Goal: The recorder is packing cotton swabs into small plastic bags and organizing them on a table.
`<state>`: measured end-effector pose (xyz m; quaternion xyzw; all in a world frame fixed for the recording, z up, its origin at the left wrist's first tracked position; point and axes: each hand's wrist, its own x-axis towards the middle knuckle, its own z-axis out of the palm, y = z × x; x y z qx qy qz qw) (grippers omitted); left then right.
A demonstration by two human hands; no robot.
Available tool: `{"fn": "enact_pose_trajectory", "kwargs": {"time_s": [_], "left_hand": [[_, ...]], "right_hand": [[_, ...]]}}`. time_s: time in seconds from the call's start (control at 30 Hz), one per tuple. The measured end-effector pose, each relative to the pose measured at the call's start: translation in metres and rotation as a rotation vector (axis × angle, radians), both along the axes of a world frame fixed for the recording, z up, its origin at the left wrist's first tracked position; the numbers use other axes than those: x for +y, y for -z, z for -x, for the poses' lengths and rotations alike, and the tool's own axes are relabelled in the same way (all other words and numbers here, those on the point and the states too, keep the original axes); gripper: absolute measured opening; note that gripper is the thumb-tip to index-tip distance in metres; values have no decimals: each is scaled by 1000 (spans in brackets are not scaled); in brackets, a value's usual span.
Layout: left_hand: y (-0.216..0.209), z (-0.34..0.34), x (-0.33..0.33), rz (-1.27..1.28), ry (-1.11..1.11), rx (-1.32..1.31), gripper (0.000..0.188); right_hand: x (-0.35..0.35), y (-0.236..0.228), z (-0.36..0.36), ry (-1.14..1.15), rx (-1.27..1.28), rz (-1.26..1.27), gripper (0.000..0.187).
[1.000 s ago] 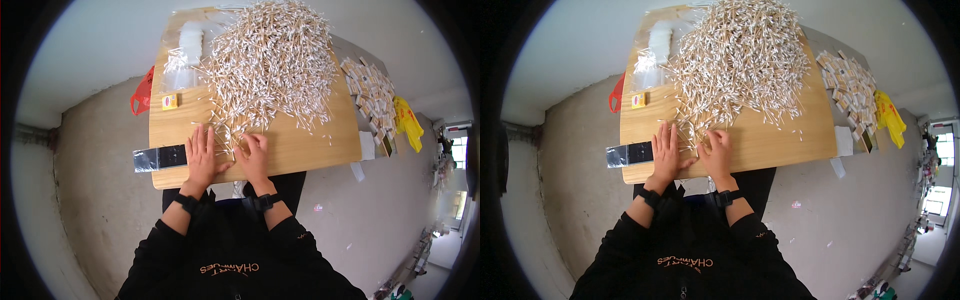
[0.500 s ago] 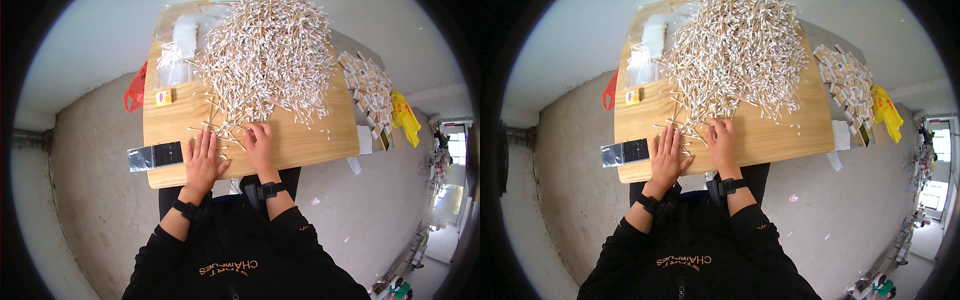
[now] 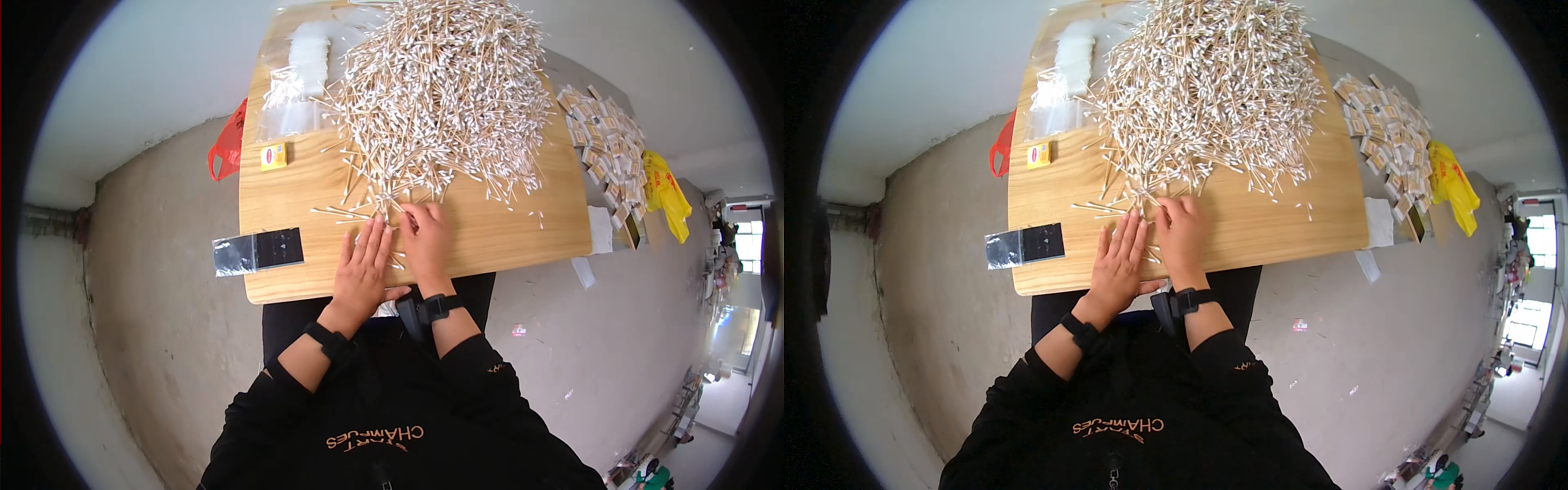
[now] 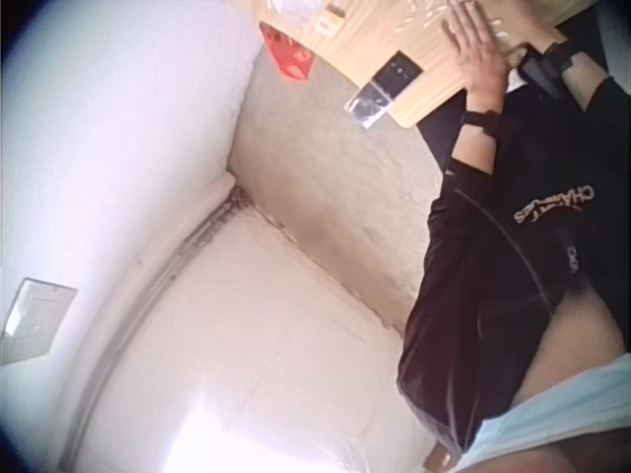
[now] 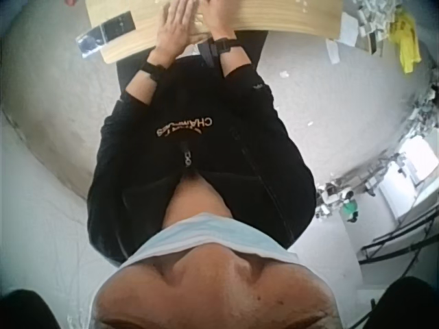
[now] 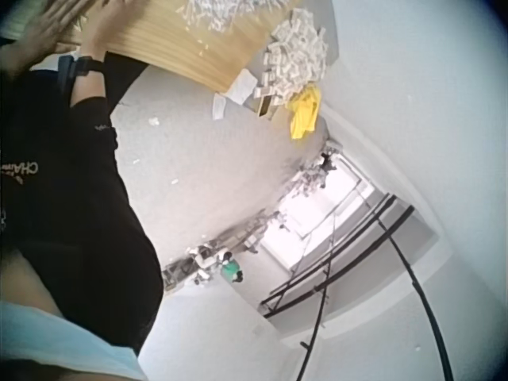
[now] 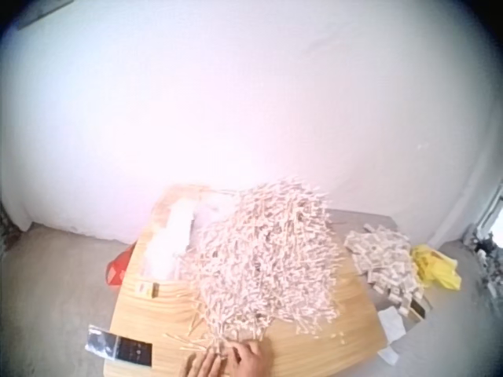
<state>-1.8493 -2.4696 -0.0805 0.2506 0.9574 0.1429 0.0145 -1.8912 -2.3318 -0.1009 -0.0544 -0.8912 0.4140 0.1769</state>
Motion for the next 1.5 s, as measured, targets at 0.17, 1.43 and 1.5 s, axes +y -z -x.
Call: {"fn": "enact_pose_trajectory", "kwargs": {"time_s": [0.17,1.43,1.5], "left_hand": [[3,15,3,-60,-123,33,100],[3,14,-3,-138,-63,39,69],[9,13,-4,-95,-29,44,66]], "right_hand": [[2,-1,8,-163,92,-105,11],[-36,-29,74,-222,-138,-199,16],[-47,-29,73,-378,-193,-357,25]]}}
